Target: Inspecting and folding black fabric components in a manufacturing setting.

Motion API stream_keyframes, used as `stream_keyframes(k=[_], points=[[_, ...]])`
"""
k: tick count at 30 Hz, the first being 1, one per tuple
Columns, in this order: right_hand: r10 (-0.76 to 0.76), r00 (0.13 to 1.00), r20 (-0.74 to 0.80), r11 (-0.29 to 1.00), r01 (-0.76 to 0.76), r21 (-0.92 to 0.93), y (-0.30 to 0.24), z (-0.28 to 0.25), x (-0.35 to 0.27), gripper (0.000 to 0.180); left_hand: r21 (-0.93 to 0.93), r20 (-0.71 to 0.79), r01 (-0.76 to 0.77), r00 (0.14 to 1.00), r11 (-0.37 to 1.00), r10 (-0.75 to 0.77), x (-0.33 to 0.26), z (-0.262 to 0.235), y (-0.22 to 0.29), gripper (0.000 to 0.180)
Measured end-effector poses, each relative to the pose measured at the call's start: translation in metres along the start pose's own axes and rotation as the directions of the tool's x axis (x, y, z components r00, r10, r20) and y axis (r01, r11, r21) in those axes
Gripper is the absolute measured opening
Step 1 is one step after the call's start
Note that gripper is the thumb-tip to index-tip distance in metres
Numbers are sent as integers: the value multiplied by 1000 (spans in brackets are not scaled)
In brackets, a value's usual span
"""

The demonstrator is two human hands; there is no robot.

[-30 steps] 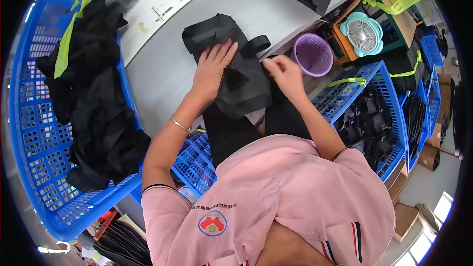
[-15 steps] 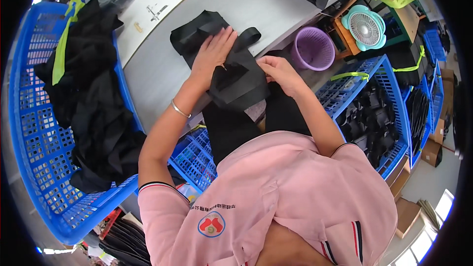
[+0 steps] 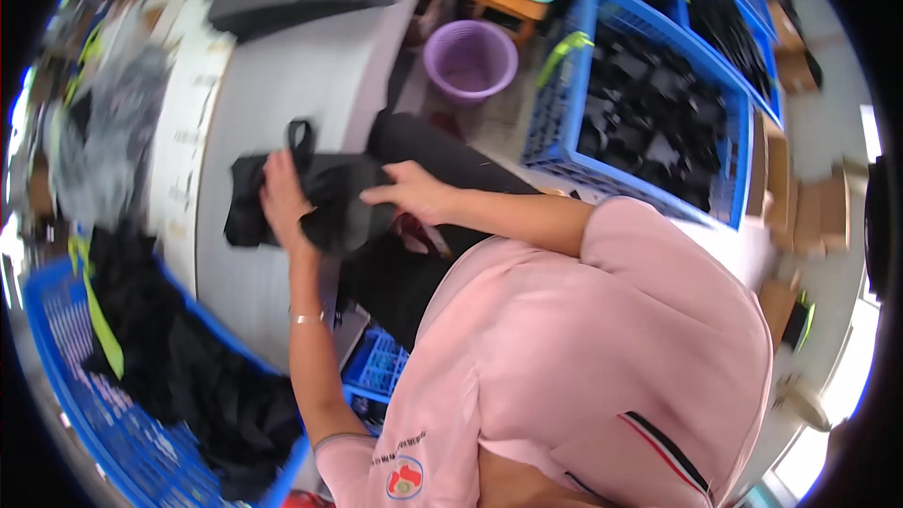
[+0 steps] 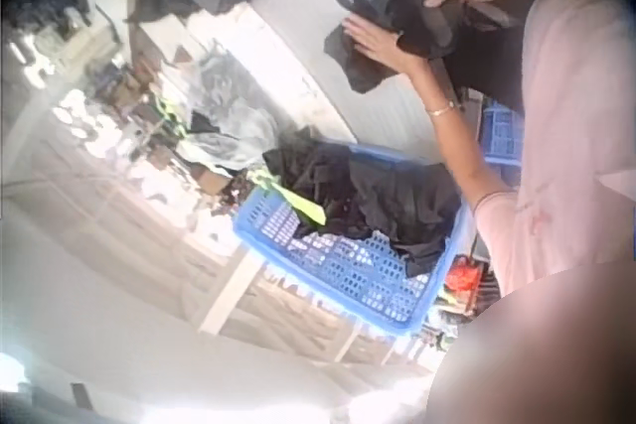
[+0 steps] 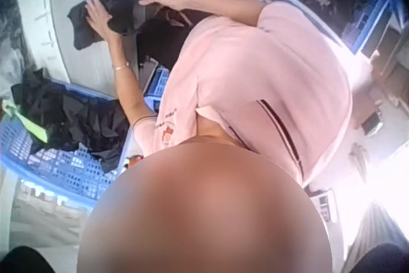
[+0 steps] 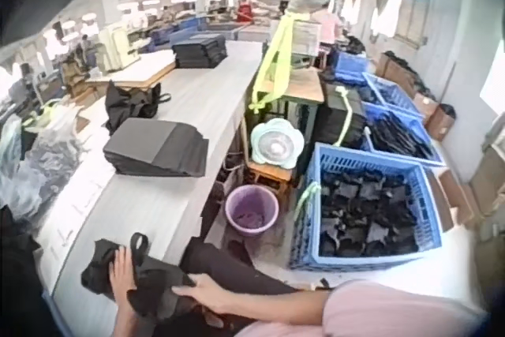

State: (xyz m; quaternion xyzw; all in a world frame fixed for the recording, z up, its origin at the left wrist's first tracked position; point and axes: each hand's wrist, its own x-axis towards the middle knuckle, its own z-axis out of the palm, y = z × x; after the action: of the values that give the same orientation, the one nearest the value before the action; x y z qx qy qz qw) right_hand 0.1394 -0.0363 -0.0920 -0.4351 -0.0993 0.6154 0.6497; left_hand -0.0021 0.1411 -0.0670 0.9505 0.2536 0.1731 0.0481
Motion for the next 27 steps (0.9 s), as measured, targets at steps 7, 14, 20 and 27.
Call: stream_keyframes(k=[7, 14, 20, 27], points=[[-169, 983, -67, 946, 143, -292, -16, -48, -31, 13, 44, -30, 316, 949, 948, -315, 7, -2, -33, 54], [-276, 850, -448, 958, 207, -197, -32, -140, -109, 27, -348, -77, 330, 923, 877, -378, -4, 9, -53, 59], [-298, 394, -869, 912, 386, -137, -52, -254, -233, 25, -170, -53, 309, 945, 936, -322, -6, 2, -39, 57], [-291, -130, -948, 723, 618, -307, -32, -423, -404, 48, -216, -51, 298, 948, 930, -316, -4, 0, -37, 58]])
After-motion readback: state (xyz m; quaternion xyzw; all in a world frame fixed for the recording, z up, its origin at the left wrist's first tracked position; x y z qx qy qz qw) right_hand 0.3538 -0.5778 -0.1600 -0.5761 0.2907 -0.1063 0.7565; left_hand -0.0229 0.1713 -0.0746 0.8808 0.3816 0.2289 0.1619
